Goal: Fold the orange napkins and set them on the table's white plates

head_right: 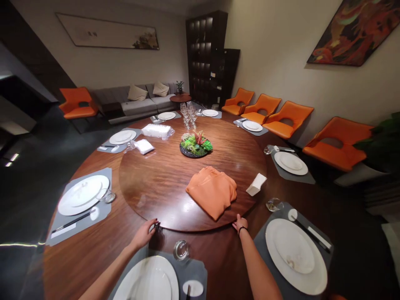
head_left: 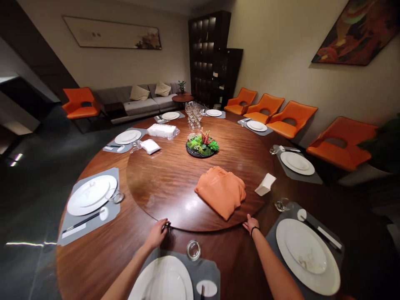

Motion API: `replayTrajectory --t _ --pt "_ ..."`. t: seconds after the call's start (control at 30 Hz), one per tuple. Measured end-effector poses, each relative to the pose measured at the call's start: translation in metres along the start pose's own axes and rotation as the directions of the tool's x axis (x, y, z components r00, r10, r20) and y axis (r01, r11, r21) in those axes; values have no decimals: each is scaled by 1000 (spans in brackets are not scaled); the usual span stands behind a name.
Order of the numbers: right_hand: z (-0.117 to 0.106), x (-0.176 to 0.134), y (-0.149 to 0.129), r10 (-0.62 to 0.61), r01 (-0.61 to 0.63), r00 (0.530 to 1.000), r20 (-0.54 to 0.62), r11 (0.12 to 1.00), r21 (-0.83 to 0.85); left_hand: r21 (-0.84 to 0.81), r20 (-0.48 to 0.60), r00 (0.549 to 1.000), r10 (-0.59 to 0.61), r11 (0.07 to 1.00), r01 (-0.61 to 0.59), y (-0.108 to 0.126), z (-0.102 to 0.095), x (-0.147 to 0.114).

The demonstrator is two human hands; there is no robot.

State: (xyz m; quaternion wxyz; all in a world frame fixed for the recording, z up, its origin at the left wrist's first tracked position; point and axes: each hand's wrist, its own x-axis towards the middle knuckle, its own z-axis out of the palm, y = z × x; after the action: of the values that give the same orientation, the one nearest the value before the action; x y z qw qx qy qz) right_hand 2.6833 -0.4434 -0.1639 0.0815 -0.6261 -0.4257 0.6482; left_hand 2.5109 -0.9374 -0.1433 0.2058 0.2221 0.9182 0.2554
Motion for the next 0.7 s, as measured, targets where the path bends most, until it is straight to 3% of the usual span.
replayTrajectory --t 0.1,0.4,0.57,0.7 --pt "4 -6 3 3 -3 1000 3 1000 4 18 -1 1000 -8 1000 8 -7 -7 -6" --pt "46 -43 62 182 -192 945 271 981 12 -29 -88 995 -44 999 42 -16 -18 -1" --pt "41 -32 47 98 -98 988 121 995 -10 2 -144 989 -45 999 45 -34 -38 15" --pt "25 -17 14 -91 86 996 -19 980 -180 46 -197 980 -34 998 44 -53 -53 26"
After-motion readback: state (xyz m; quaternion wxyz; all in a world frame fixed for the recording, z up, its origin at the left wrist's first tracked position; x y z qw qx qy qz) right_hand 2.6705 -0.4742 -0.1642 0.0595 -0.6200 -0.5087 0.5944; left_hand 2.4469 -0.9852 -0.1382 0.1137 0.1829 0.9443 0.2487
